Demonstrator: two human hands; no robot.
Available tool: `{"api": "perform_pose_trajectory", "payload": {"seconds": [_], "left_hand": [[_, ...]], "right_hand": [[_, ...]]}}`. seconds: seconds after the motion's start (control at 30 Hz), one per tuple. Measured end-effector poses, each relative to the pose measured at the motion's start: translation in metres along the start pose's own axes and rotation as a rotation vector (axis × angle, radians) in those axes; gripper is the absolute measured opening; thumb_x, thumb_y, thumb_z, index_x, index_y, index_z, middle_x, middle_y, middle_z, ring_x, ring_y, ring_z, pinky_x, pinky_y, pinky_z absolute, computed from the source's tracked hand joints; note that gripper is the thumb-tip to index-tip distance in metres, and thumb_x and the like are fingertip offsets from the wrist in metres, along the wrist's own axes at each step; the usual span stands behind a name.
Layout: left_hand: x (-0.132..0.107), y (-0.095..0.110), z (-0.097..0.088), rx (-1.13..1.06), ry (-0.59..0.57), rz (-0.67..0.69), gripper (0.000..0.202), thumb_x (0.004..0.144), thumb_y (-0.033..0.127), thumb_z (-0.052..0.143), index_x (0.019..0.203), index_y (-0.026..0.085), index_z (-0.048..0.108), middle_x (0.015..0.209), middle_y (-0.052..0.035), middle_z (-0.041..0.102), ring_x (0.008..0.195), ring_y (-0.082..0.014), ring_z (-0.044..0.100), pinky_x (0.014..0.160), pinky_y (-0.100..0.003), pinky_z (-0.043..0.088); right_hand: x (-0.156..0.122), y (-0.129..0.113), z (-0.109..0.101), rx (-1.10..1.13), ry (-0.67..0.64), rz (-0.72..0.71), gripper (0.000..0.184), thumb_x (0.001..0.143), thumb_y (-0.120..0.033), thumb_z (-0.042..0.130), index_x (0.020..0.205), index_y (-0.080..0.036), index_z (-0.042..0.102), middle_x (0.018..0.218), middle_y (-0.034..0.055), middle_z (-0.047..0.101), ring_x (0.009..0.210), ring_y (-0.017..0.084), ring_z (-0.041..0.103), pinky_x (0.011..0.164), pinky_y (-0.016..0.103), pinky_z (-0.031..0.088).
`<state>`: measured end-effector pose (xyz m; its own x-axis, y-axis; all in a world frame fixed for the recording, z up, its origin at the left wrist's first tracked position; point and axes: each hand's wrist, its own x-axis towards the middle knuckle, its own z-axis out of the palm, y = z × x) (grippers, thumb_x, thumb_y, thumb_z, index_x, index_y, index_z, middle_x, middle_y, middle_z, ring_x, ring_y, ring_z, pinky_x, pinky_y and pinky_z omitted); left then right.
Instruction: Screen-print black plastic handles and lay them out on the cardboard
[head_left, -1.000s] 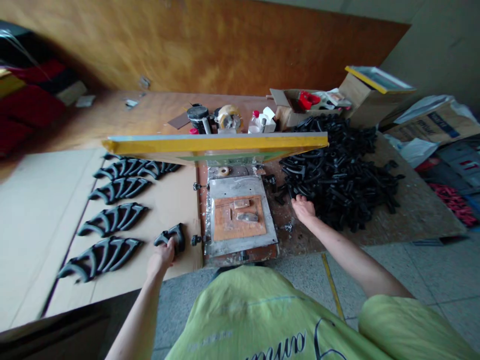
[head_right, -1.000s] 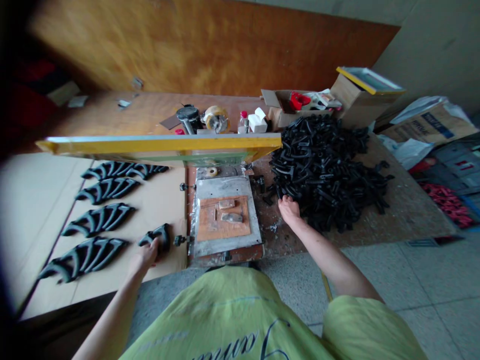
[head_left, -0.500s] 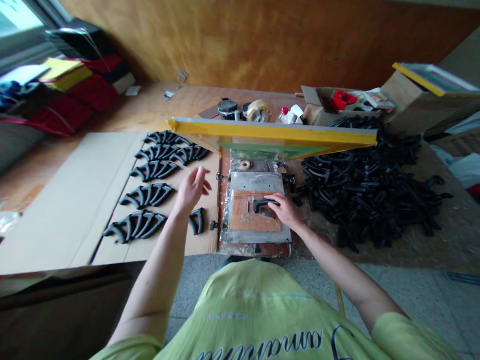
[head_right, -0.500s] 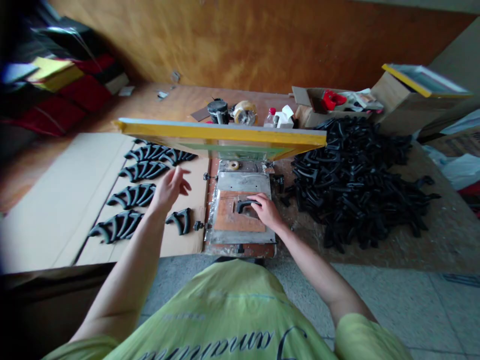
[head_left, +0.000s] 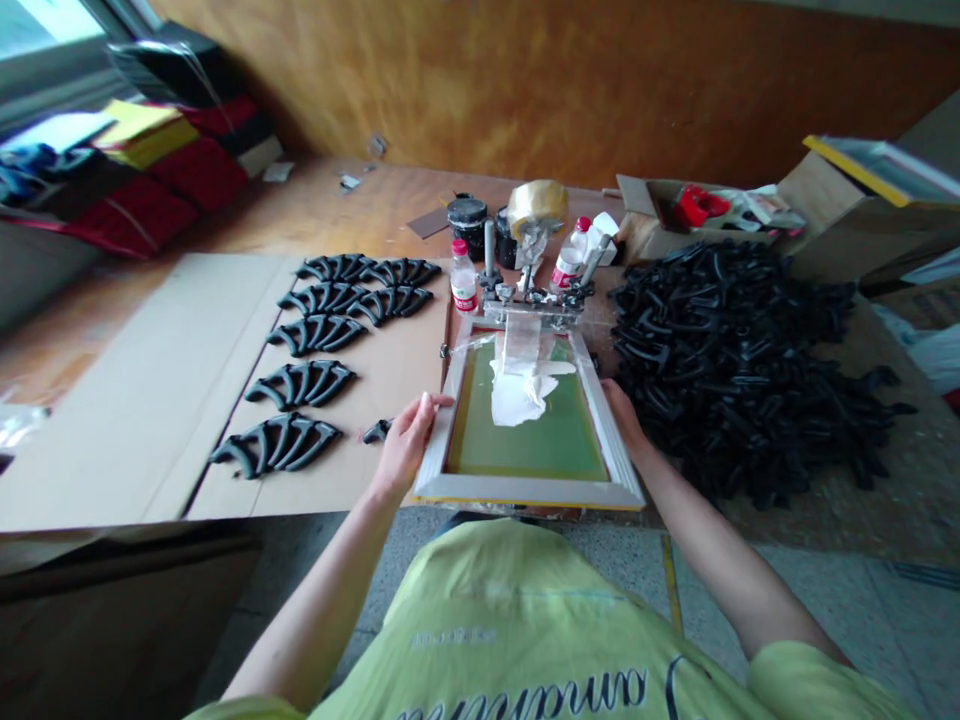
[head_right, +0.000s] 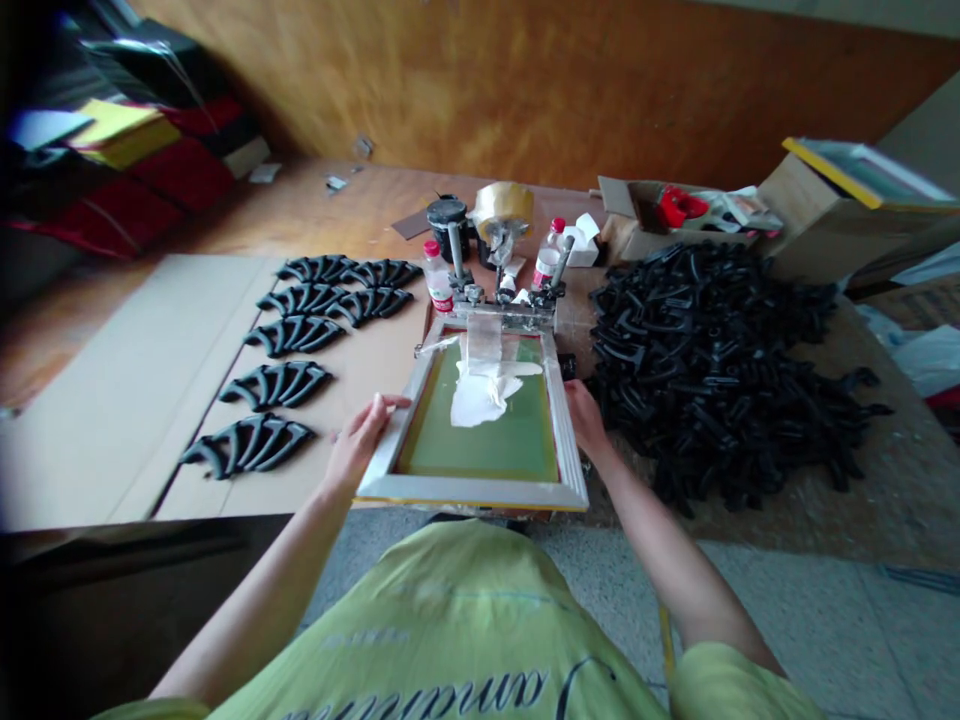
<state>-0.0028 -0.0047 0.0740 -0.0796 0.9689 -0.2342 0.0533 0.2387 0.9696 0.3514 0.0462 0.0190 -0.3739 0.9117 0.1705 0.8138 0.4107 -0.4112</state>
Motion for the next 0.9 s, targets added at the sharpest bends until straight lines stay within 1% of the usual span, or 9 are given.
{"api": "perform_pose_trajectory", "payload": {"seconds": [0.13,0.27,0.33,0.4,0.5,0.63,0.73,0.8,0.9], "left_hand": [[-0.004,-0.059,0.003,-0.017,-0.071,-0.110,0.064,0.080,0.062,0.063,0.127,0.019,0.060,0.074,-0.0007,0.065,0.060,-0.0132,0.058,0.052,-0.021,0.043],[0.001,-0.088,0.010,0.088,-0.001,-0.125,0.069,0.083,0.055,0.062,0.143,0.024,0.049,0.080,-0.0011,0.068,0.061,-0.0136,0.059,0.056,-0.022,0.045],[0.003,-0.093,0.010,0.124,0.043,-0.119,0.070,0.082,0.051,0.063,0.145,0.023,0.047,0.079,-0.0010,0.068,0.062,-0.0140,0.059,0.059,-0.023,0.047],[0.003,-0.095,0.010,0.150,0.048,-0.110,0.069,0.082,0.049,0.064,0.144,0.022,0.049,0.078,-0.0013,0.068,0.063,-0.0146,0.060,0.062,-0.025,0.048],[0.003,-0.098,0.010,0.187,0.047,-0.109,0.066,0.084,0.051,0.061,0.142,0.021,0.052,0.077,-0.0015,0.067,0.066,-0.0159,0.061,0.065,-0.026,0.049],[0.003,-0.101,0.010,0.222,0.055,-0.110,0.063,0.087,0.053,0.058,0.141,0.020,0.053,0.079,-0.0022,0.068,0.071,-0.0177,0.063,0.069,-0.028,0.050],[0.004,-0.103,0.011,0.209,0.060,-0.110,0.062,0.086,0.053,0.058,0.139,0.021,0.055,0.080,-0.0027,0.069,0.072,-0.0184,0.064,0.069,-0.029,0.051],[0.004,-0.102,0.011,0.182,0.069,-0.118,0.062,0.085,0.054,0.060,0.138,0.021,0.056,0.081,-0.0028,0.069,0.071,-0.0186,0.064,0.068,-0.029,0.051],[0.004,-0.101,0.011,0.145,0.079,-0.132,0.063,0.083,0.054,0.063,0.136,0.021,0.057,0.081,-0.0031,0.070,0.069,-0.0187,0.064,0.065,-0.029,0.051]], "right_hand": [[0.026,0.009,-0.027,0.022,0.273,0.339,0.032,0.091,-0.021,0.049,0.113,-0.015,0.072,0.102,0.0105,0.068,0.081,0.020,0.064,0.083,0.035,0.054],[0.066,-0.035,-0.026,0.023,0.215,0.103,0.057,0.083,-0.029,0.068,0.138,-0.020,0.054,0.130,0.0127,0.054,0.104,0.024,0.060,0.093,0.039,0.051],[0.082,-0.060,-0.017,-0.078,0.128,0.007,0.059,0.079,-0.029,0.074,0.135,-0.019,0.055,0.127,0.0131,0.055,0.113,0.028,0.055,0.096,0.041,0.048],[0.090,-0.078,-0.006,-0.165,0.007,-0.035,0.042,0.080,-0.028,0.073,0.120,-0.017,0.063,0.114,0.0126,0.062,0.109,0.028,0.056,0.093,0.040,0.047],[0.078,-0.091,0.010,-0.217,-0.159,-0.079,0.011,0.086,-0.020,0.064,0.096,-0.017,0.068,0.097,0.0106,0.068,0.096,0.025,0.059,0.084,0.035,0.047],[0.043,-0.088,0.012,-0.208,-0.263,-0.278,0.020,0.087,-0.008,0.052,0.094,-0.016,0.068,0.092,0.0095,0.070,0.090,0.022,0.060,0.078,0.031,0.044],[0.035,-0.081,0.001,-0.141,-0.352,-0.445,0.021,0.082,-0.006,0.056,0.093,-0.018,0.070,0.091,0.0066,0.071,0.087,0.020,0.061,0.074,0.029,0.044],[0.039,-0.078,-0.002,-0.118,-0.362,-0.447,0.015,0.080,-0.010,0.062,0.088,-0.020,0.070,0.086,0.0040,0.071,0.085,0.019,0.062,0.071,0.028,0.043],[0.040,-0.078,0.007,-0.142,-0.219,-0.352,0.017,0.082,-0.010,0.061,0.092,-0.020,0.071,0.090,0.0046,0.072,0.088,0.020,0.063,0.072,0.028,0.044]]}}
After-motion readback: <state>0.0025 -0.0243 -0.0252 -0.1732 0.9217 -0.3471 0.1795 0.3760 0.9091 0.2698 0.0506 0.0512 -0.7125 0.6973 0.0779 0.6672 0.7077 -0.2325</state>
